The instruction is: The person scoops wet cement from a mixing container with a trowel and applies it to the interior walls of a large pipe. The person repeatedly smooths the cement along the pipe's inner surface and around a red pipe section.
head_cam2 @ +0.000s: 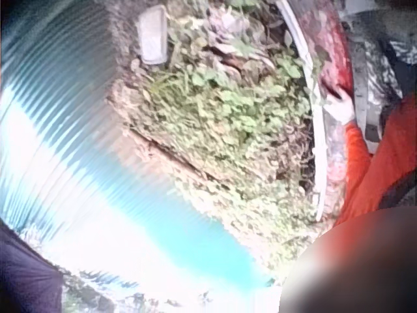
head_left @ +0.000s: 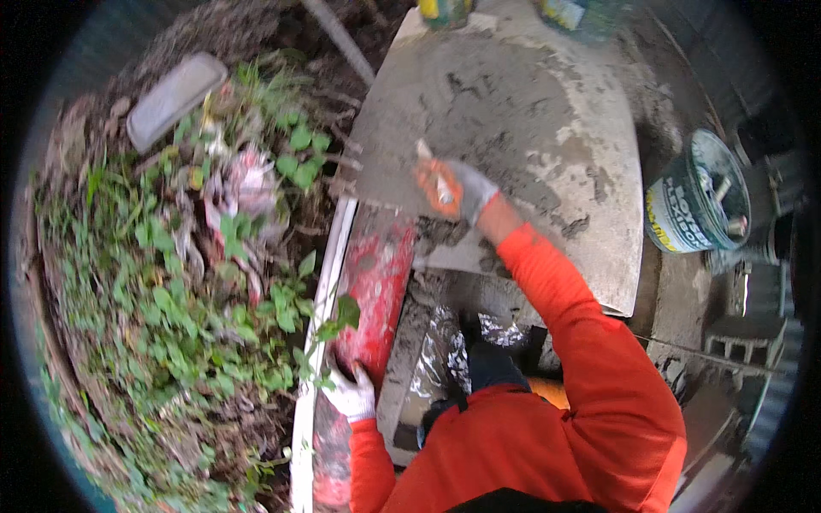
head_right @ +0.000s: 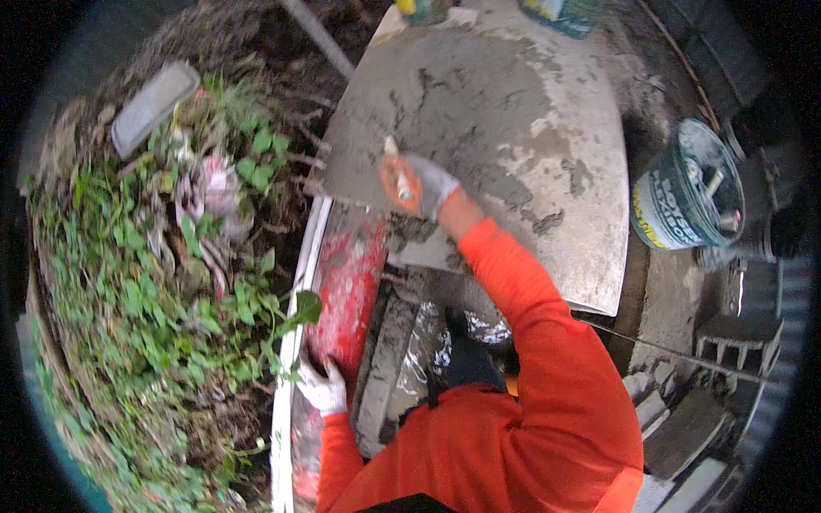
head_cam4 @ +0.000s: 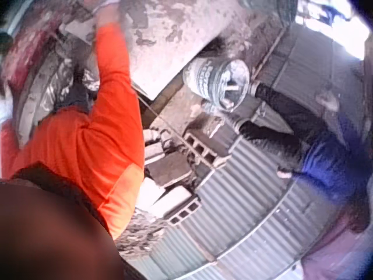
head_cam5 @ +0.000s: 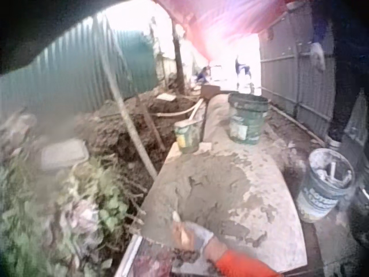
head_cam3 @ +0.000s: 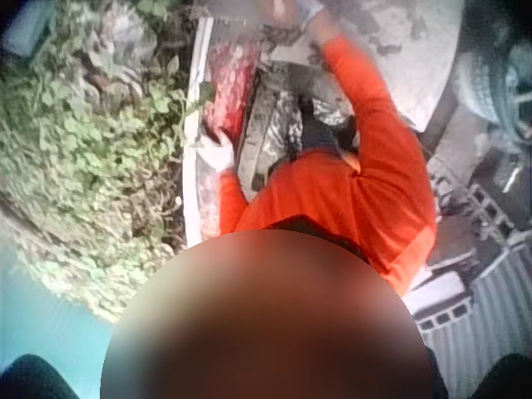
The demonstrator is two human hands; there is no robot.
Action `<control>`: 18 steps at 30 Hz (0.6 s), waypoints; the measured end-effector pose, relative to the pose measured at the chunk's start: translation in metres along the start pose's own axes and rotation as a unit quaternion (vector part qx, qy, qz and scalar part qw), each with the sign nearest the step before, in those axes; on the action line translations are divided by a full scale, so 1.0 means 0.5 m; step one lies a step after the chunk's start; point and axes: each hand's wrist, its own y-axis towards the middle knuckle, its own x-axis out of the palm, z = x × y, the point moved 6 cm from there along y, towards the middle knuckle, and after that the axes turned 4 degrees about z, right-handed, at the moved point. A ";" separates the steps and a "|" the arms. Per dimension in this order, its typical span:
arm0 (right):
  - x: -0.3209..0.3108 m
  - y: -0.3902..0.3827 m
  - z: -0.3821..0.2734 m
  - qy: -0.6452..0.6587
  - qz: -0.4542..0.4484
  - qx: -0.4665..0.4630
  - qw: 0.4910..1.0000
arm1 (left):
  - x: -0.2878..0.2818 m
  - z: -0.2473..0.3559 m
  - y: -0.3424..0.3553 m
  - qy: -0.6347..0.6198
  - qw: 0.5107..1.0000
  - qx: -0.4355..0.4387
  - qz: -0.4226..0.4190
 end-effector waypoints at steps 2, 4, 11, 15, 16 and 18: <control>-0.063 0.064 -0.062 0.037 -0.005 -0.008 0.999 | 0.019 0.073 0.015 -0.018 0.997 -0.032 -0.062; -0.040 0.092 -0.059 0.078 -0.020 0.012 0.997 | 0.026 0.076 0.010 -0.003 0.999 -0.012 -0.040; 0.032 -0.083 -0.090 -0.136 -0.032 -0.131 0.981 | -0.007 0.059 0.008 0.035 0.999 -0.004 -0.033; 0.044 -0.162 -0.111 -0.388 0.069 -0.060 0.917 | -0.005 0.041 -0.002 -0.007 0.999 -0.033 -0.036; 0.055 -0.178 -0.113 -0.544 0.123 -0.040 0.829 | -0.019 0.031 0.001 0.015 1.000 -0.008 -0.016; 0.066 -0.153 -0.142 -0.780 0.202 -0.108 0.583 | -0.021 0.023 0.007 0.028 0.999 -0.013 -0.021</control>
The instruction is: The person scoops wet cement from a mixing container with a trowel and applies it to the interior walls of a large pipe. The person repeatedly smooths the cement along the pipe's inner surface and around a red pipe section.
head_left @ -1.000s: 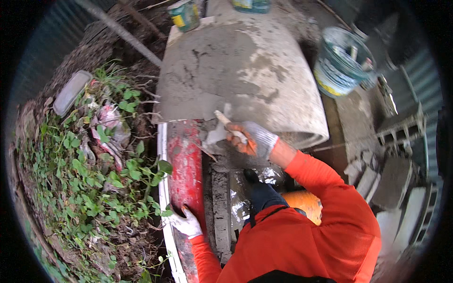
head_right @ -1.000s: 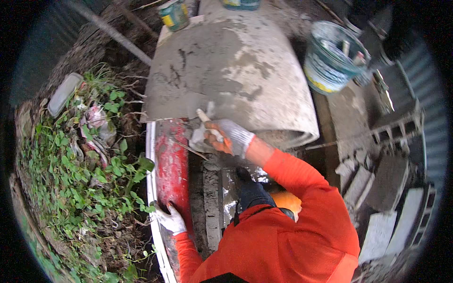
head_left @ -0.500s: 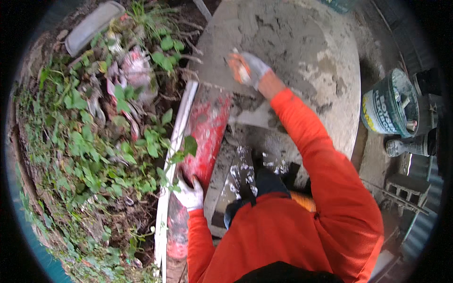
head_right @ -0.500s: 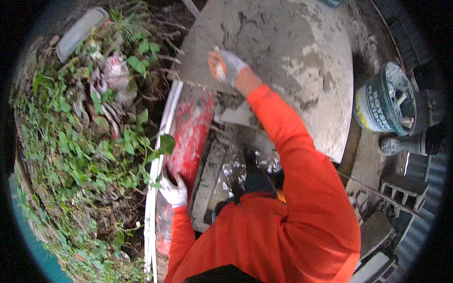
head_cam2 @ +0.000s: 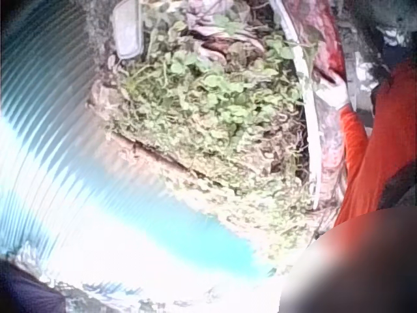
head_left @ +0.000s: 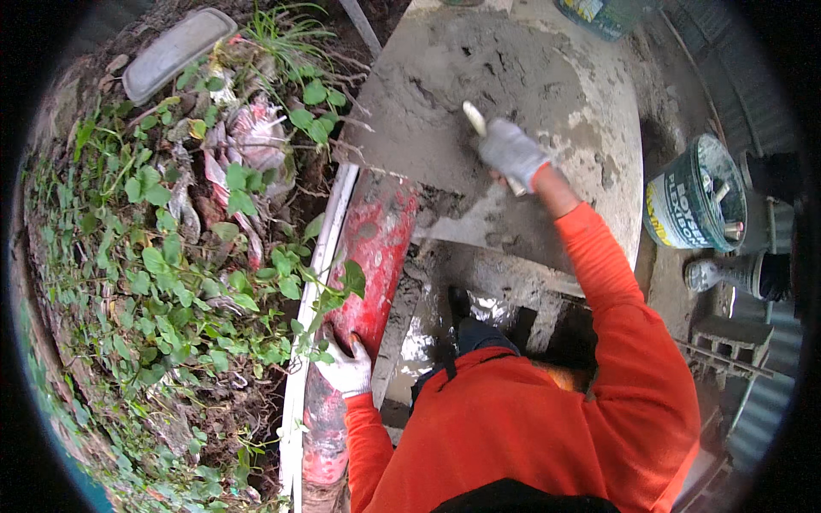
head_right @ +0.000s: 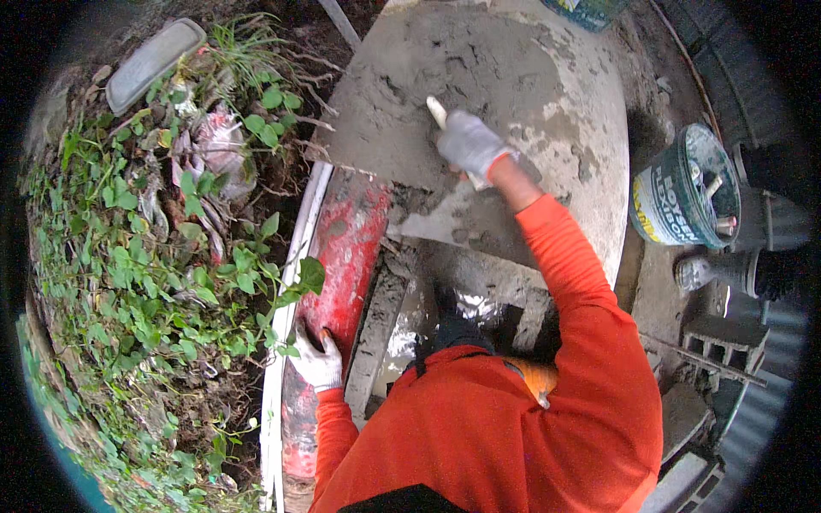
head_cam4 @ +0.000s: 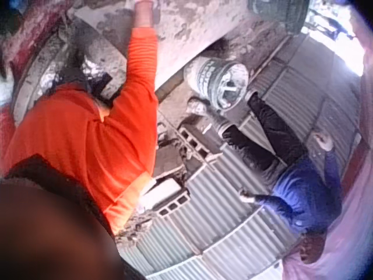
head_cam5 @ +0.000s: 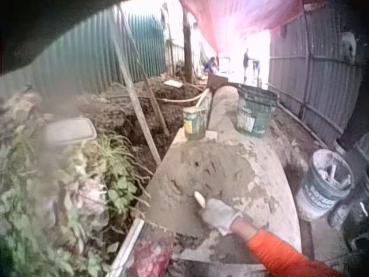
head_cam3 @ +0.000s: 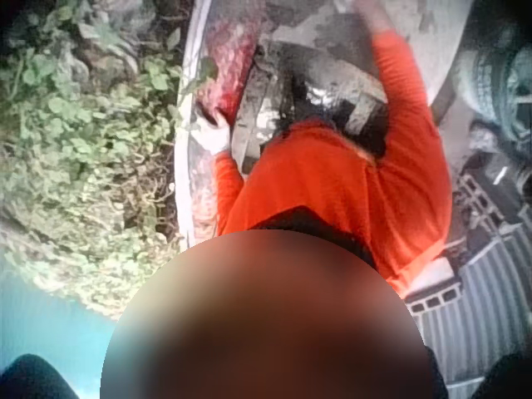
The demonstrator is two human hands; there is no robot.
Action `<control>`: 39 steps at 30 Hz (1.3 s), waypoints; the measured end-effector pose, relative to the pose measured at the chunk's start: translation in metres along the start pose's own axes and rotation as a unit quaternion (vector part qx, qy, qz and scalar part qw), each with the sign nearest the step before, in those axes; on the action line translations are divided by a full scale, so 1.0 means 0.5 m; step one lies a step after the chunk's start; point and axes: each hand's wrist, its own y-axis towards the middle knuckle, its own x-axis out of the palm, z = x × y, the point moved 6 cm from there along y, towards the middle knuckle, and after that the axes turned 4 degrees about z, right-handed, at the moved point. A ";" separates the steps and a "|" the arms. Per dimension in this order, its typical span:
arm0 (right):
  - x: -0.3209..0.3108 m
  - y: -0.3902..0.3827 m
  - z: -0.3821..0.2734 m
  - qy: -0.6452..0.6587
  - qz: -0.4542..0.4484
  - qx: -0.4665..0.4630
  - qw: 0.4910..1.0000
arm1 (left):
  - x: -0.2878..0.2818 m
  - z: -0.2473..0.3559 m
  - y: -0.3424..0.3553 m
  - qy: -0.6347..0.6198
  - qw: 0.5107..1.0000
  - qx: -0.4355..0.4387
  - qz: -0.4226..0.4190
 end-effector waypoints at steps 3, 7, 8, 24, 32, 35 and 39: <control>0.050 0.055 0.085 -0.310 0.196 -0.126 0.922 | 0.034 0.046 -0.003 -0.034 0.999 -0.010 -0.033; -0.024 -0.013 0.041 -0.230 0.121 -0.103 0.960 | 0.037 0.024 -0.009 -0.040 0.999 0.013 -0.007; -0.040 -0.080 -0.002 -0.123 0.059 -0.037 0.990 | 0.013 -0.011 -0.007 -0.025 1.000 -0.016 -0.010; 0.093 0.115 0.058 0.595 -0.212 0.121 0.766 | 0.035 0.032 -0.013 -0.034 0.999 -0.018 -0.027; -0.066 -0.087 -0.040 0.667 -0.126 0.074 0.730 | 0.012 0.033 0.013 0.003 1.000 0.004 -0.030; -0.118 -0.160 -0.010 0.566 -0.097 -0.070 0.815 | 0.031 0.029 -0.004 0.010 0.999 0.037 -0.014; -0.107 -0.358 -0.005 0.708 -0.216 -0.084 0.667 | 0.036 0.023 -0.018 0.002 0.999 0.043 -0.002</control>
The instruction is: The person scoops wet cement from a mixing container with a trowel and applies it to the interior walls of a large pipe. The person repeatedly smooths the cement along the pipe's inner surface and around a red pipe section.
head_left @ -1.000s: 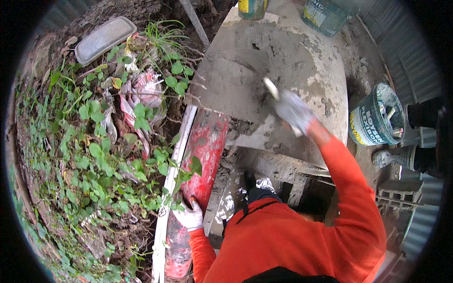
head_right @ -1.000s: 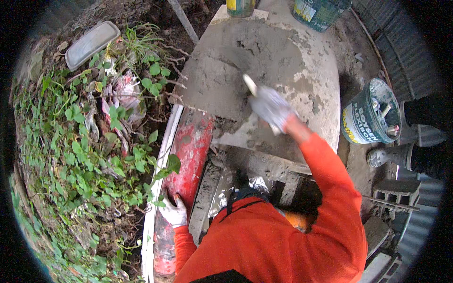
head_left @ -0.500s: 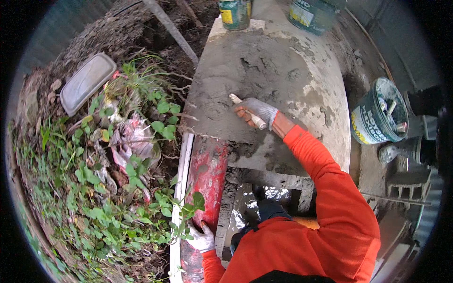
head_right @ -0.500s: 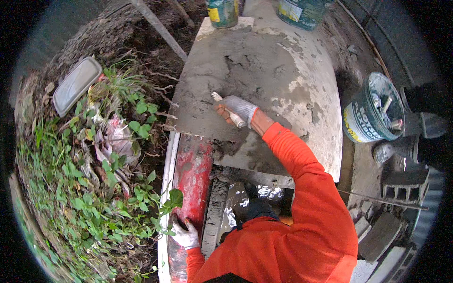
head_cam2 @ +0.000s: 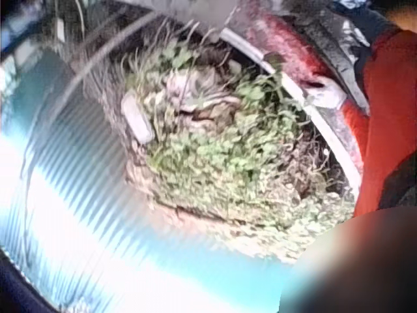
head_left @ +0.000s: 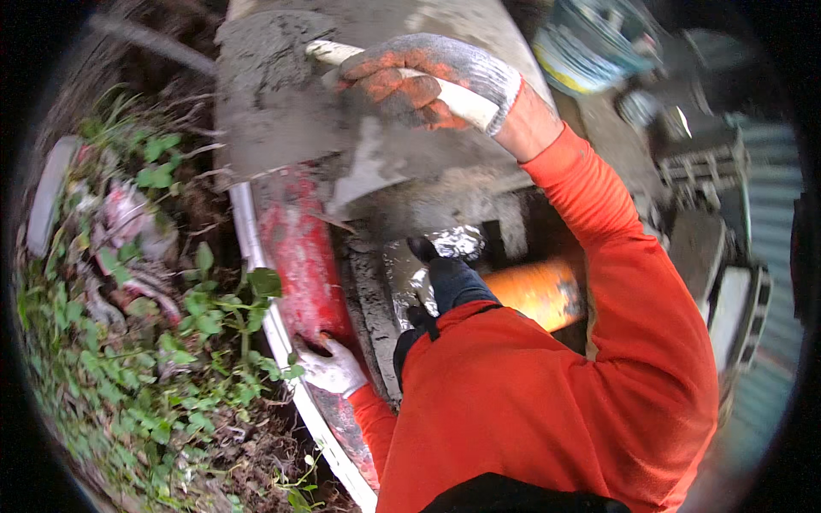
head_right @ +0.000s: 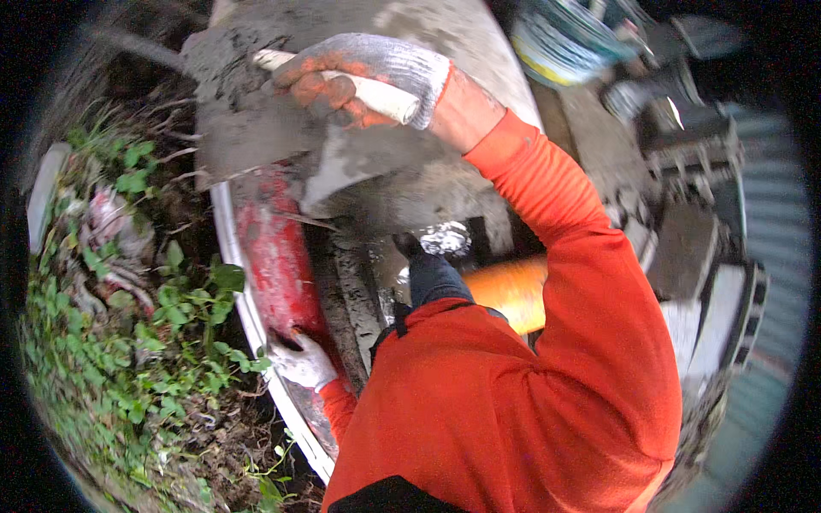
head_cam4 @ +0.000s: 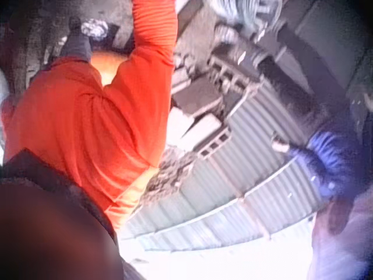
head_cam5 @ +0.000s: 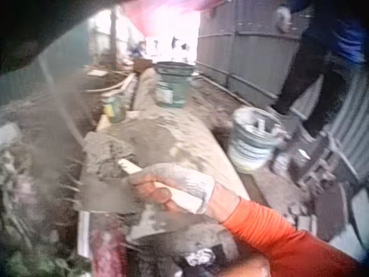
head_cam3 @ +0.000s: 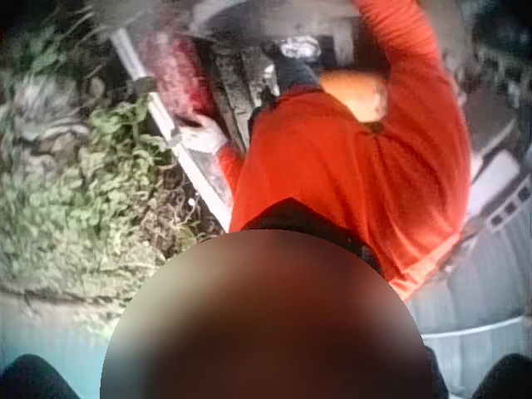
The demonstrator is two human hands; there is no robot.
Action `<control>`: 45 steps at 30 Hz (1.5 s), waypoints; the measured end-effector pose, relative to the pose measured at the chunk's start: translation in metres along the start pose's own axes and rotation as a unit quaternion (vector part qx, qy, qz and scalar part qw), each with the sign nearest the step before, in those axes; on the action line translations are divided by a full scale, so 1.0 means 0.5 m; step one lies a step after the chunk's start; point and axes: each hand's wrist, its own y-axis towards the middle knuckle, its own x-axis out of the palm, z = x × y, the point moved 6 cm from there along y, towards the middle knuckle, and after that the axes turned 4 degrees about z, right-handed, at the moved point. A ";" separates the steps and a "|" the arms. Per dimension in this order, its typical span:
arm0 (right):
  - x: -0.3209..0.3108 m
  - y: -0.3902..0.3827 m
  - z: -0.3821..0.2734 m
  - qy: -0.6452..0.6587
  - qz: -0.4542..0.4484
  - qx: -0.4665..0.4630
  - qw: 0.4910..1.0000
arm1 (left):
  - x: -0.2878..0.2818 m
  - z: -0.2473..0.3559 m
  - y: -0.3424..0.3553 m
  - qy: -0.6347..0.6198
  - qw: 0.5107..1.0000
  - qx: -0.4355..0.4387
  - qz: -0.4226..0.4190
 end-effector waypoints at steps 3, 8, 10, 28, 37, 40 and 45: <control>0.045 -0.178 0.063 0.170 -0.045 0.029 0.984 | -0.033 0.034 0.013 -0.042 0.998 0.051 0.005; 0.082 -0.477 0.320 0.314 0.094 0.014 0.945 | -0.014 0.007 0.000 -0.043 0.993 0.111 -0.004; 0.080 -0.598 0.441 0.379 0.136 -0.057 0.913 | -0.003 0.006 -0.003 -0.029 0.990 0.139 0.003; -0.460 -1.011 1.014 0.234 0.551 0.010 0.801 | 0.153 0.046 0.220 -0.083 0.983 0.042 -0.159; -0.966 -0.960 1.136 -0.291 0.675 0.214 0.644 | 0.206 0.102 0.206 0.073 0.945 0.269 -0.170; -0.938 -0.860 1.106 -0.456 0.716 0.238 0.471 | 0.179 0.059 0.228 0.134 0.937 0.290 -0.141; -0.759 -0.811 1.062 -0.390 0.742 0.204 0.505 | 0.162 -0.031 0.252 0.207 0.906 0.361 -0.078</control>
